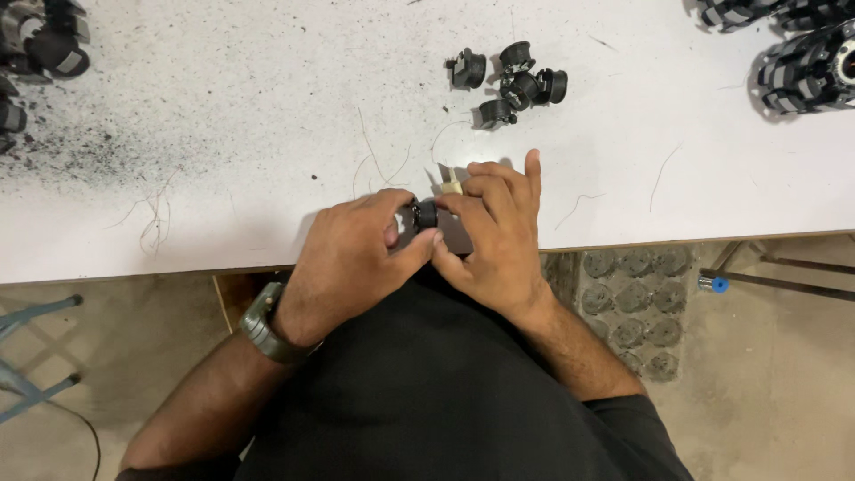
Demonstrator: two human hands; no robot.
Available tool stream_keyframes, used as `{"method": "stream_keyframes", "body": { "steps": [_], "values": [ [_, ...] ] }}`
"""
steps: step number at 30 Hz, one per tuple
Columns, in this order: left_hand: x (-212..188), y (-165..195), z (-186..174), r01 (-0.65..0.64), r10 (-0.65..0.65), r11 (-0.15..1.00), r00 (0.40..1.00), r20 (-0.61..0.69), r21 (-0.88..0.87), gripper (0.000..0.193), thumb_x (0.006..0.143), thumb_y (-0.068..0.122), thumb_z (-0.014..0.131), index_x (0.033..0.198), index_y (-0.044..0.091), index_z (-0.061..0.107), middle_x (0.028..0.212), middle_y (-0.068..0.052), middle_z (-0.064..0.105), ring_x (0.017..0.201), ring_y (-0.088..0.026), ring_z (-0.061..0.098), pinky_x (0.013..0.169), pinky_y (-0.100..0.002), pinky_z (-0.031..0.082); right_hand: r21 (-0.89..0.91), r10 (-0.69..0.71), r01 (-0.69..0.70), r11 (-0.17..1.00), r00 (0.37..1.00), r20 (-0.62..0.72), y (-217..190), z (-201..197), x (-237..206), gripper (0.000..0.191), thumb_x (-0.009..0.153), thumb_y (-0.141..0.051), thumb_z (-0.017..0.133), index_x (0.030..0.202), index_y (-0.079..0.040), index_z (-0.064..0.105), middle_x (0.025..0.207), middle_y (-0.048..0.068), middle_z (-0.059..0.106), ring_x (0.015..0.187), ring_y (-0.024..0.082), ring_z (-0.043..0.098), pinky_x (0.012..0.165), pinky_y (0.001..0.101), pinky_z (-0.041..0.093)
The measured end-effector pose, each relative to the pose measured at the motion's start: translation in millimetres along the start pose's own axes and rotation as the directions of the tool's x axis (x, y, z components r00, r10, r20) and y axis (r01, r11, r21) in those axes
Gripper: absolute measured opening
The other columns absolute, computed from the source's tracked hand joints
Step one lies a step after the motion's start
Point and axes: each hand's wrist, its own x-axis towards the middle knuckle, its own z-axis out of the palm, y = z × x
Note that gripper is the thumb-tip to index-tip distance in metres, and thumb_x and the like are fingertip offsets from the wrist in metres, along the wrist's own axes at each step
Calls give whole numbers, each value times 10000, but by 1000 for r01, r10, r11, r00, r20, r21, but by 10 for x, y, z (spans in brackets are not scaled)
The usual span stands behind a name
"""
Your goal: The person uses a small handheld scraper to clean debris from the surfaces of several black mechanical parts on a white table. They handle each part individually, scraping along edges and crevices, then set the cleaned parts aside.
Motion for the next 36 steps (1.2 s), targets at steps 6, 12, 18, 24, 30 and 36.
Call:
{"method": "stream_keyframes", "body": {
  "steps": [6,12,18,24,30,36],
  "values": [
    [-90,-65,-55,15,-14,1000,1000,-26,18,140,926,182,745,999,67,712,698,-50,637,589,-200,621,524,-365,492,5,-16,16,1000,997,73,-21,-65,126,402,832,-230,801,1185,-59,711,1147,111,544,1330,340,471,1265,657,92],
    [-154,-133,-53,-53,63,994,993,-101,95,87,943,162,742,963,81,720,774,-44,593,637,-209,600,538,-365,482,-61,-3,6,998,999,51,-66,17,168,482,826,-306,909,1190,-68,700,1179,122,536,1331,336,462,1254,667,82],
    [-240,-158,-10,-84,122,968,980,-155,235,141,917,185,793,980,80,723,836,-42,574,693,-202,607,572,-358,490,-65,12,-10,998,1000,28,-74,73,137,386,829,-248,911,1111,-78,712,1155,101,546,1291,321,499,1278,647,93],
    [-304,-210,64,-184,276,936,912,-302,301,357,871,219,865,1134,55,687,1028,-63,587,868,-216,621,672,-333,518,42,-13,18,999,993,-113,-24,29,-11,257,890,-114,854,1106,-91,717,1064,84,565,1234,302,563,1312,590,193],
    [-308,-273,182,-208,335,914,871,-360,348,289,886,134,879,1108,74,704,1157,-44,608,955,-196,614,749,-330,525,229,-40,65,971,993,-110,-49,117,-139,273,915,-3,760,1122,-43,587,1031,88,657,1193,291,642,1302,590,241],
    [-315,-332,210,-212,336,919,862,-379,333,215,889,85,856,1069,84,737,1206,-37,625,981,-184,625,756,-314,533,228,-65,81,970,995,-78,-115,172,-83,282,872,21,780,1083,-64,613,989,80,681,1179,274,663,1281,570,298]
  ]
}}
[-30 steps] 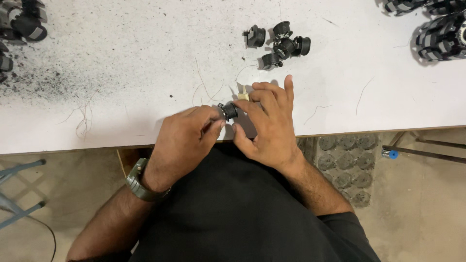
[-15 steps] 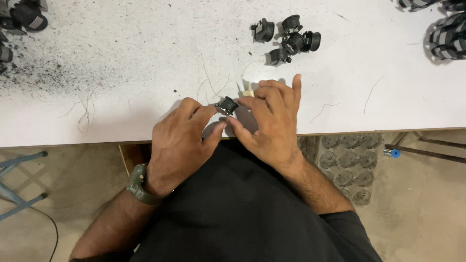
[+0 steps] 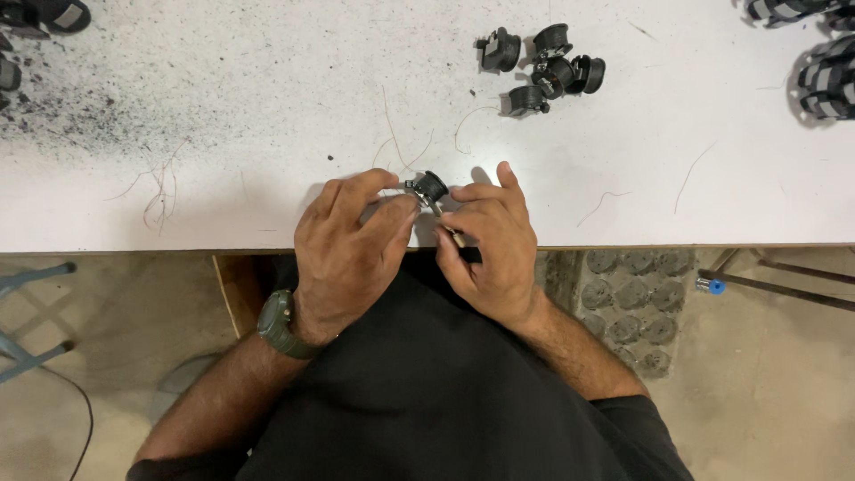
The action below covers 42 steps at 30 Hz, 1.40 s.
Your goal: The person uses a small handheld scraper to clean debris from the surfaces of several black mechanical parts on a white table. They handle each part individually, scraping along edges and crevices, then set the cleaned parts aside.
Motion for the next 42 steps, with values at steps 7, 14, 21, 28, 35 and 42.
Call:
{"method": "stream_keyframes", "body": {
  "steps": [7,14,21,28,35,42],
  "values": [
    [-16,-26,16,-50,51,998,998,-24,26,269,890,90,869,1117,92,724,1221,-45,619,1052,-200,622,816,-330,546,-48,-13,14,999,1000,15,-7,28,52,297,889,8,800,1108,-66,613,1019,85,681,1176,283,669,1270,570,311],
    [11,-68,23,-251,252,954,968,12,164,242,923,124,847,1127,102,719,1227,-40,593,1151,-214,576,879,-367,541,-10,42,-42,999,998,47,-15,5,76,267,885,10,785,1086,-62,624,998,85,677,1161,281,682,1273,594,336],
    [94,-134,2,-259,264,960,964,-35,102,259,910,84,852,1137,107,729,1250,-36,594,1168,-209,580,894,-364,543,56,106,-109,992,993,47,-63,-22,104,238,875,5,764,1065,-71,643,983,67,685,1152,279,684,1268,595,352],
    [68,-127,-40,-232,232,973,973,-15,-2,199,932,-6,817,1088,54,709,1295,-68,596,1229,-244,615,988,-381,590,73,122,-125,989,992,44,-66,-18,98,237,878,-1,772,1067,-69,645,1024,73,686,1135,275,685,1261,601,361],
    [52,-168,-39,-311,307,942,950,51,126,150,971,98,817,1072,75,708,1279,-61,601,1260,-245,604,990,-378,563,68,133,-136,988,990,49,-70,-6,94,247,877,-9,779,1080,-73,654,1029,74,686,1125,260,687,1264,598,356],
    [20,-138,20,-312,314,941,949,6,132,155,980,122,817,1116,108,745,1234,-30,608,1228,-220,594,980,-400,517,72,127,-131,989,990,56,-75,-8,97,234,883,-6,774,1067,-84,652,1032,66,687,1141,259,687,1270,599,356]
  ]
}}
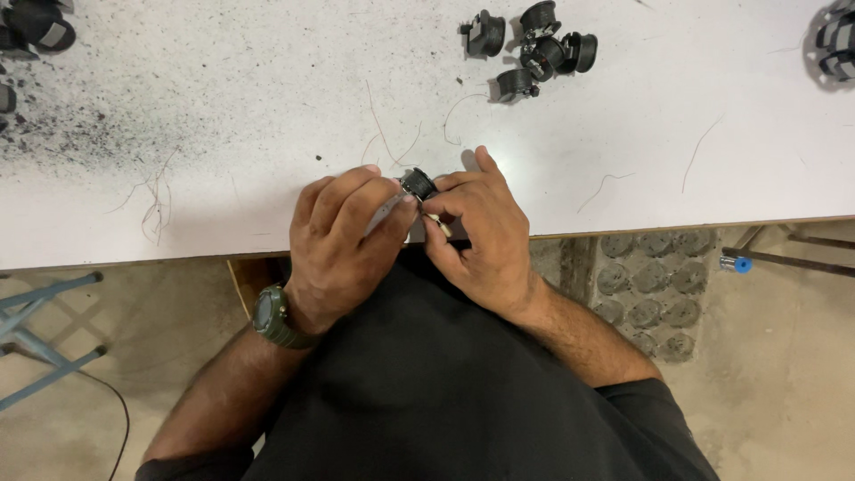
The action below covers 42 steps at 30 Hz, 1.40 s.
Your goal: The person uses a small handheld scraper to clean debris from the surfaces of several black mechanical parts on a white table. They handle each part individually, scraping along edges and crevices, then set the cleaned parts aside.
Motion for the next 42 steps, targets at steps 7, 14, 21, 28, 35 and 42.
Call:
{"method": "stream_keyframes", "body": {
  "steps": [7,14,21,28,35,42],
  "values": [
    [0,44,30,187,-187,980,982,0,-64,142,966,107,837,1034,120,713,1269,-32,619,1239,-229,599,1011,-413,470,0,9,-9,1000,1000,-1,2,14,-10,239,877,-10,778,1063,-81,646,1047,79,690,1136,263,683,1265,597,358],
    [7,59,18,284,-278,952,958,70,-117,140,914,96,816,988,118,699,1256,-10,638,1288,-228,565,1086,-437,401,-57,-65,63,996,997,-32,43,45,-37,263,874,8,785,1067,-76,627,1044,87,688,1151,272,681,1269,594,321],
    [20,55,0,321,-309,935,946,94,-154,103,930,89,773,1020,88,724,1228,-7,697,1315,-221,567,1113,-439,399,-103,-304,300,948,952,-35,128,101,-86,354,861,98,802,1100,-68,600,978,68,659,1185,280,690,1268,560,322],
    [3,30,-5,339,-319,908,940,118,-246,117,932,83,750,1046,58,736,1232,-28,700,1327,-239,565,1119,-453,409,-153,-276,265,952,959,-57,88,119,-50,340,841,133,795,1051,-64,616,948,58,665,1143,238,697,1274,513,330],
    [41,39,-78,367,-346,906,929,128,-210,106,933,97,752,1029,83,710,1238,-26,690,1346,-254,562,1130,-474,415,-133,-249,241,962,967,-52,97,93,-65,346,864,126,758,1110,-62,603,949,67,658,1122,256,698,1276,540,305],
    [384,69,38,175,-119,976,926,359,-128,924,842,539,799,1537,85,394,1582,-258,229,1462,-446,255,1114,-663,347,98,-82,165,981,822,-563,565,-295,-178,214,1054,10,569,1238,-92,531,1140,95,631,1153,218,692,1324,518,279]
  ]
}}
